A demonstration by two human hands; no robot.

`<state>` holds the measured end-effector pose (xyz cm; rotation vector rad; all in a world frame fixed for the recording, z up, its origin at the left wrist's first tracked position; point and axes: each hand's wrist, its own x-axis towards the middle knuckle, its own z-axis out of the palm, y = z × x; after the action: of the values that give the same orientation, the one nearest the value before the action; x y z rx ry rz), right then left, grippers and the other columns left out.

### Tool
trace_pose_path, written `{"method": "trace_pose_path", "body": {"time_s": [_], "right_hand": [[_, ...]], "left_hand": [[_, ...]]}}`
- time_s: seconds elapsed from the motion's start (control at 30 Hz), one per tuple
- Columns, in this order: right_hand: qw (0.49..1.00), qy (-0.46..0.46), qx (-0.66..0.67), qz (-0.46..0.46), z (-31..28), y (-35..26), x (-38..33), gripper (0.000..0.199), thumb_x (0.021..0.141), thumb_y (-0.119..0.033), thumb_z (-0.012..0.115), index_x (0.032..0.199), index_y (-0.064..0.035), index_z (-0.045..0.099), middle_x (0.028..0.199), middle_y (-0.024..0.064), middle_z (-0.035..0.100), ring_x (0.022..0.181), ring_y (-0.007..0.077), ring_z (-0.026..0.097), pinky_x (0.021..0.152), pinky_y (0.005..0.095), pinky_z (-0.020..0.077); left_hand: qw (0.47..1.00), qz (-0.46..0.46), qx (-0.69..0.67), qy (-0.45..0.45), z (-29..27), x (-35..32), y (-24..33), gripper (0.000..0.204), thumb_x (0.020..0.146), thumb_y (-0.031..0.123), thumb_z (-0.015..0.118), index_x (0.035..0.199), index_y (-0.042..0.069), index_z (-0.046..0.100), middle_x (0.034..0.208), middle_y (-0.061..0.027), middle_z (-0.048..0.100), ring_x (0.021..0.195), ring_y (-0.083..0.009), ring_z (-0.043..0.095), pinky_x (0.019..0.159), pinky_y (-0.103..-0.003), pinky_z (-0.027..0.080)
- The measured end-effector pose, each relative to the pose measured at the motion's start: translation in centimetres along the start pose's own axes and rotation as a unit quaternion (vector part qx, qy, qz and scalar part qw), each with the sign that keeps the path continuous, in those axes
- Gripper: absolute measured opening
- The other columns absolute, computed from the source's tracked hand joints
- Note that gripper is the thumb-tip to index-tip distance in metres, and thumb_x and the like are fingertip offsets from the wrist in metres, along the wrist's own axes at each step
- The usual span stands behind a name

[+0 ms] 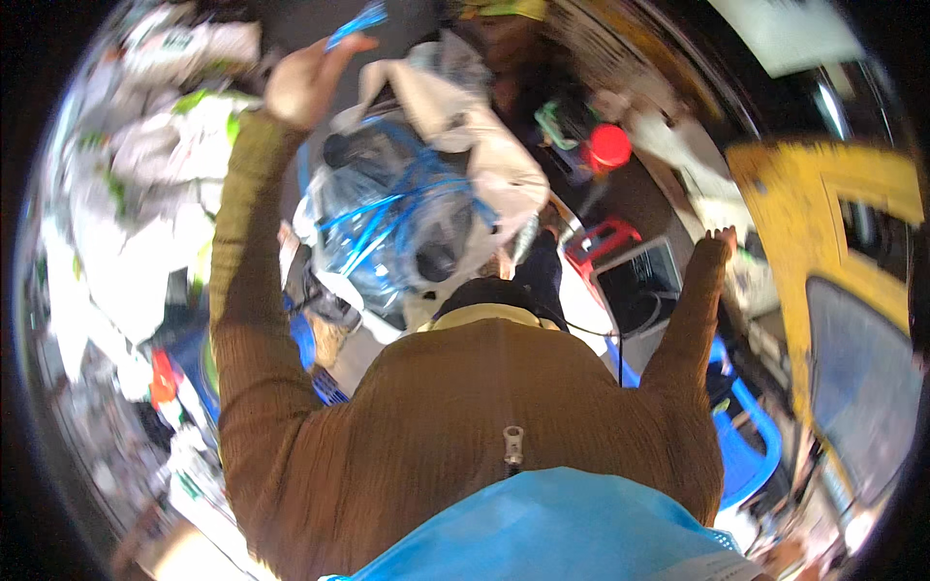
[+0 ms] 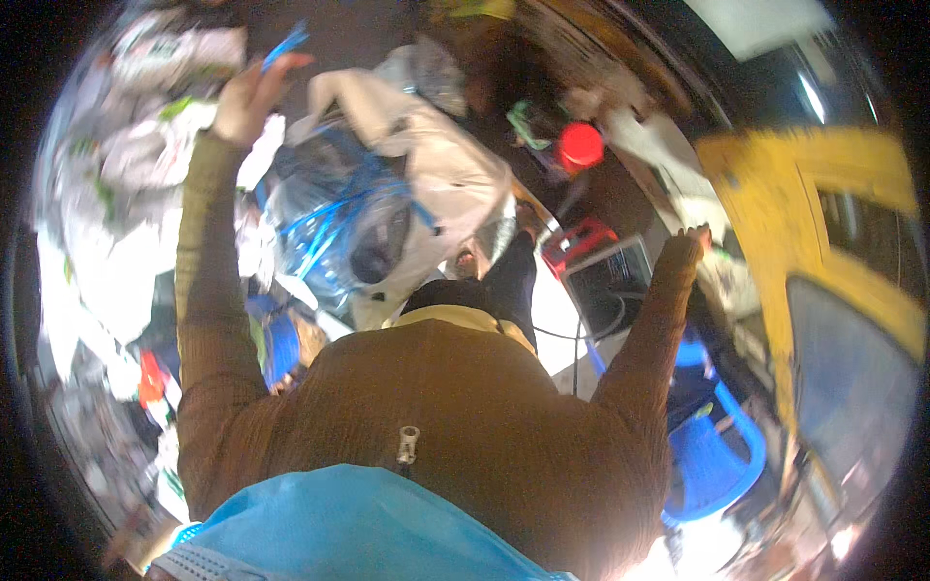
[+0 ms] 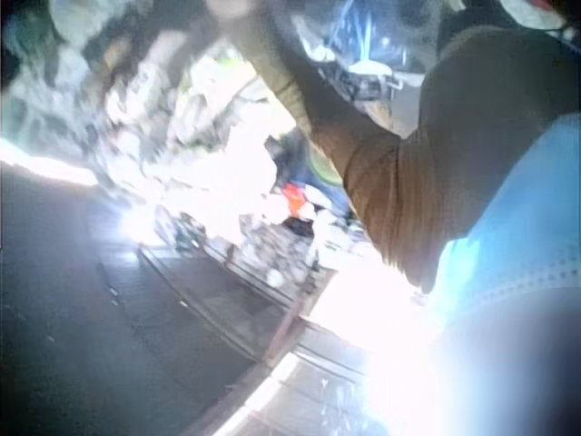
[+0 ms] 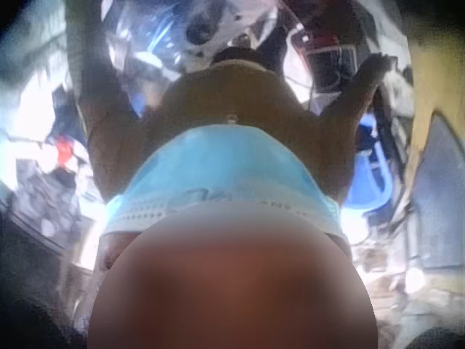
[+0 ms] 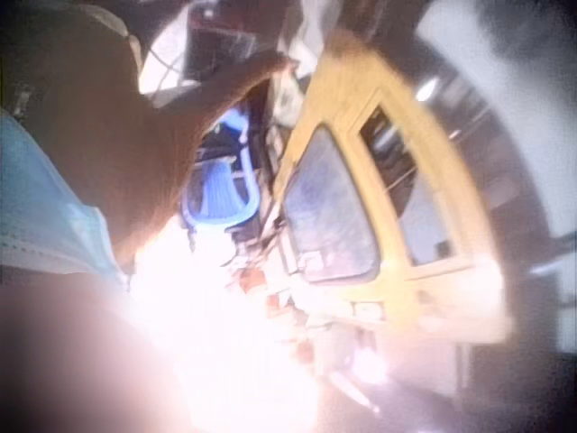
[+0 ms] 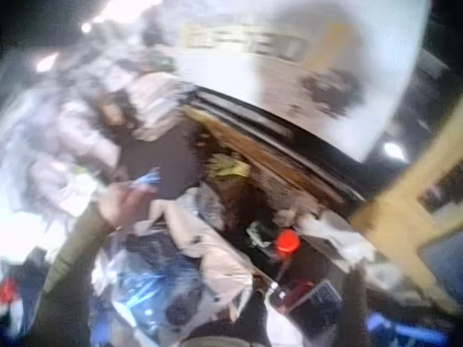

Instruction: The person secures a white plastic bag filled with dark items by repeatedly wrapping and tying blue plastic straps around it. They adjust the straps multiple times to ensure the bag is tightly closed and then place it on the floor.

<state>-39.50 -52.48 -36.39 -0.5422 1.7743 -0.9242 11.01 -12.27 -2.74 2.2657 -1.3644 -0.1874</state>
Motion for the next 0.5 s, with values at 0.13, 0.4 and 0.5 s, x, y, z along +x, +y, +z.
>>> {"method": "trace_pose_path", "body": {"time_s": [0.13, 0.4, 0.5], "right_hand": [[0.881, -0.458, 0.031, -0.113, 10.7, -1.5, -23.2, 0.037, 0.084, -0.022, 0.050, 0.119, -0.0102, 0.048, 0.104, 0.0061, 0.052, 0.080, 0.0137, 0.049, 0.066, 0.0262, 0.0432], [0.457, -0.835, -0.201, -0.230, 22.0, -1.5, -56.6, 0.019, 0.084, -0.016, 0.057, 0.098, -0.0033, 0.061, 0.072, 0.0077, 0.060, 0.058, 0.0104, 0.054, 0.055, 0.0224, 0.0441], [0.492, -0.848, -0.148, -0.128, 22.9, -0.5, -57.9, 0.018, 0.082, -0.015, 0.059, 0.091, 0.0007, 0.060, 0.067, 0.0098, 0.060, 0.060, 0.0143, 0.058, 0.058, 0.0242, 0.0478]], "left_hand": [[0.964, -0.138, -0.215, -0.066, -3.3, -1.7, 1.1, 0.045, 0.091, 0.042, 0.041, 0.107, 0.004, 0.060, 0.058, 0.0023, 0.045, 0.055, -0.0060, 0.041, 0.050, -0.023, 0.033], [0.992, 0.038, -0.120, -0.023, -4.0, -1.1, 0.4, 0.034, 0.088, 0.029, 0.042, 0.080, 0.005, 0.065, 0.078, -0.0137, 0.064, 0.076, -0.0259, 0.060, 0.072, -0.032, 0.045], [0.995, 0.046, -0.093, 0.003, -4.0, -1.2, -0.2, 0.035, 0.087, 0.030, 0.040, 0.075, 0.007, 0.064, 0.077, -0.0155, 0.062, 0.075, -0.0307, 0.059, 0.070, -0.036, 0.045]]}}
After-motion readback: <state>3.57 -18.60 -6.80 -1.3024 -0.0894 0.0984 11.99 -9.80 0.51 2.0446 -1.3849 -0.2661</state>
